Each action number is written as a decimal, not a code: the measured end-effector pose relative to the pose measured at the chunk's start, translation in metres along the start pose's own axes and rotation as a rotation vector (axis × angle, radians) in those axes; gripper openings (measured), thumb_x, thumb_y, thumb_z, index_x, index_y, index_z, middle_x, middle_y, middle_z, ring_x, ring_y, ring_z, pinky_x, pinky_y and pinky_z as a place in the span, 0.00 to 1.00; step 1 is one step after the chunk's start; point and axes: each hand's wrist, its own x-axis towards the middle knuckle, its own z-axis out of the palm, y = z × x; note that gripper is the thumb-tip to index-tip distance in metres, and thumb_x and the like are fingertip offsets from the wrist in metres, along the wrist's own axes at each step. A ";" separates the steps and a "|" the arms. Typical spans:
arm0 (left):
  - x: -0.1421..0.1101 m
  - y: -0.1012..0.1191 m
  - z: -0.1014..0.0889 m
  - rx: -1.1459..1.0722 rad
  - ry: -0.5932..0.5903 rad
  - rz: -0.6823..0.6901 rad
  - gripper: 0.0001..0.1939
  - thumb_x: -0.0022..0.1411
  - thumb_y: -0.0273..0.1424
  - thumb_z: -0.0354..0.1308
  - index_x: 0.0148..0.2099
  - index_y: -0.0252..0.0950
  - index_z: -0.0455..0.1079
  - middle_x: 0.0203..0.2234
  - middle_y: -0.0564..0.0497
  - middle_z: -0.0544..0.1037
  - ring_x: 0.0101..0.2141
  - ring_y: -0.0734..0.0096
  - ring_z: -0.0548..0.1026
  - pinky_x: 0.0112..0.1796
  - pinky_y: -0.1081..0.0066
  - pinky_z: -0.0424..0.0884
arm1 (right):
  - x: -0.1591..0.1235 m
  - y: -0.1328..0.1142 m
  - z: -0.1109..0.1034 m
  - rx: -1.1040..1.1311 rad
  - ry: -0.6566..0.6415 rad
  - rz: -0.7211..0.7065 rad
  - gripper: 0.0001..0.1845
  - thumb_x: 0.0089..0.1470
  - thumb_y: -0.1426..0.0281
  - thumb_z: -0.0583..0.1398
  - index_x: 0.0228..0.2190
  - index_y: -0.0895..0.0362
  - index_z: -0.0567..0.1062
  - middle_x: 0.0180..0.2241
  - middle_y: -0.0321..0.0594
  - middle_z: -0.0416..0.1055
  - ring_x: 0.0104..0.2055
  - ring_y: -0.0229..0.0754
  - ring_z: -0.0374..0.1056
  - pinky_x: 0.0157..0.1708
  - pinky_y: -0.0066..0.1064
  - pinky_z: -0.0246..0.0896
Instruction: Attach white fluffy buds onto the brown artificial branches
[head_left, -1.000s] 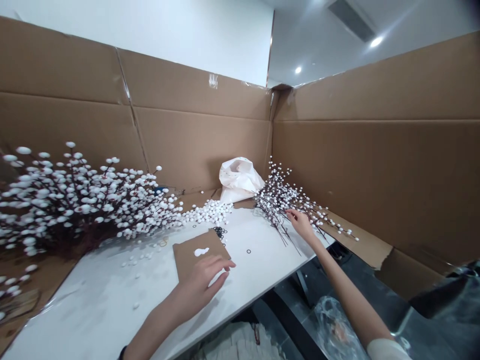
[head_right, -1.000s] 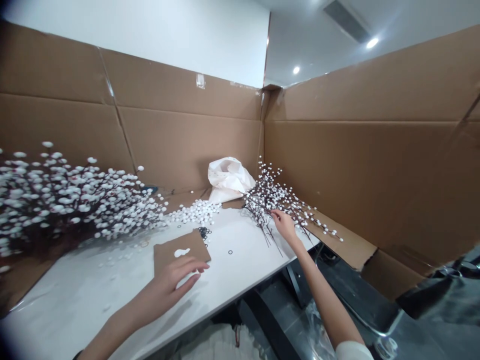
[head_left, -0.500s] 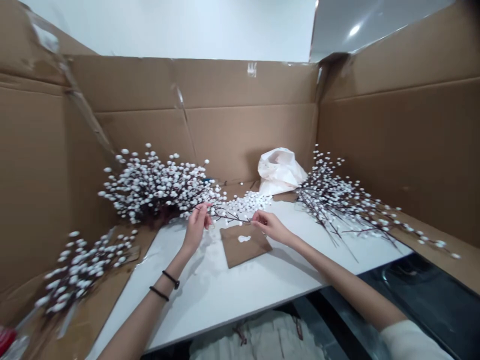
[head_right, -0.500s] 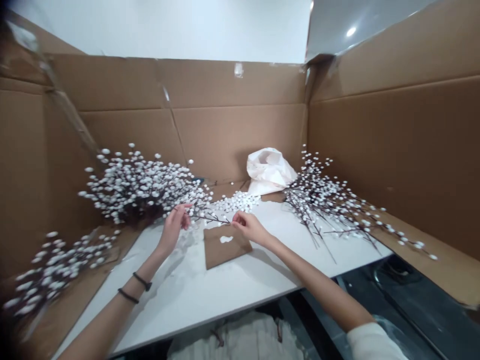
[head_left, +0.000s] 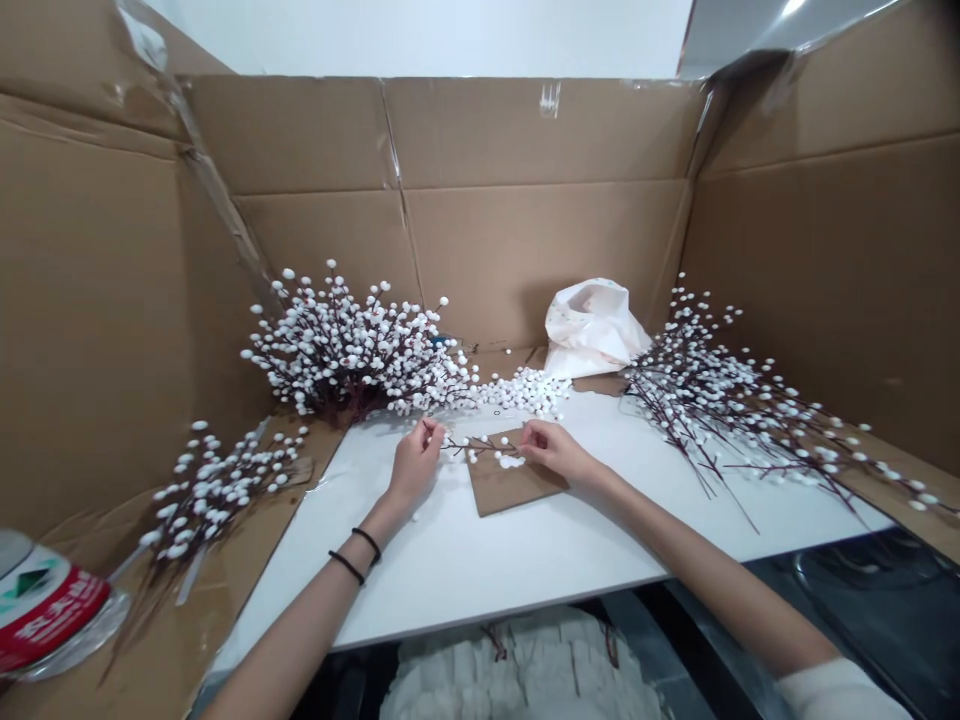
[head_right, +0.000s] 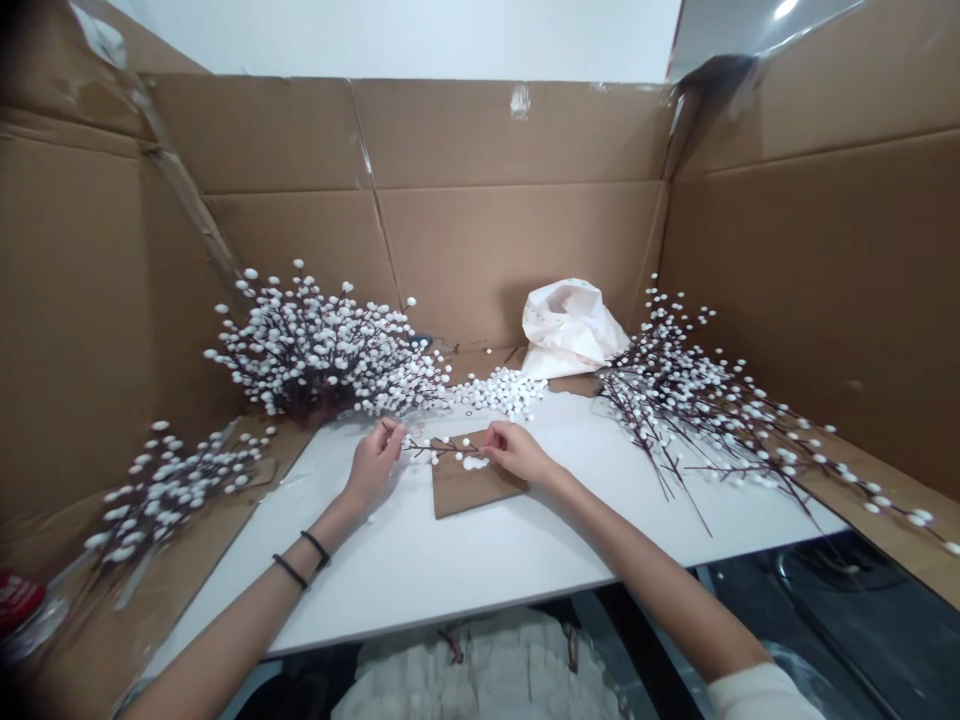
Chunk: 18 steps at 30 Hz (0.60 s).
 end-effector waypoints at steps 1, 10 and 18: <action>-0.001 0.000 -0.001 0.027 -0.001 0.003 0.15 0.61 0.41 0.45 0.29 0.37 0.60 0.16 0.60 0.61 0.19 0.79 0.60 0.25 0.76 0.53 | 0.001 0.001 0.002 -0.027 0.007 -0.008 0.06 0.49 0.69 0.58 0.26 0.59 0.67 0.24 0.35 0.63 0.26 0.35 0.57 0.26 0.26 0.50; -0.001 -0.001 -0.003 0.170 -0.006 0.013 0.13 0.62 0.40 0.43 0.30 0.37 0.60 0.15 0.60 0.60 0.20 0.78 0.61 0.26 0.76 0.51 | 0.006 0.011 0.013 -0.136 0.068 -0.003 0.06 0.48 0.68 0.59 0.25 0.58 0.69 0.32 0.38 0.62 0.31 0.36 0.59 0.33 0.28 0.53; -0.001 0.001 -0.004 0.176 0.010 -0.002 0.13 0.62 0.39 0.43 0.29 0.37 0.59 0.16 0.60 0.61 0.20 0.78 0.61 0.26 0.76 0.51 | 0.007 0.005 0.010 -0.143 0.073 -0.001 0.06 0.48 0.68 0.59 0.25 0.58 0.68 0.31 0.37 0.62 0.31 0.36 0.59 0.33 0.28 0.53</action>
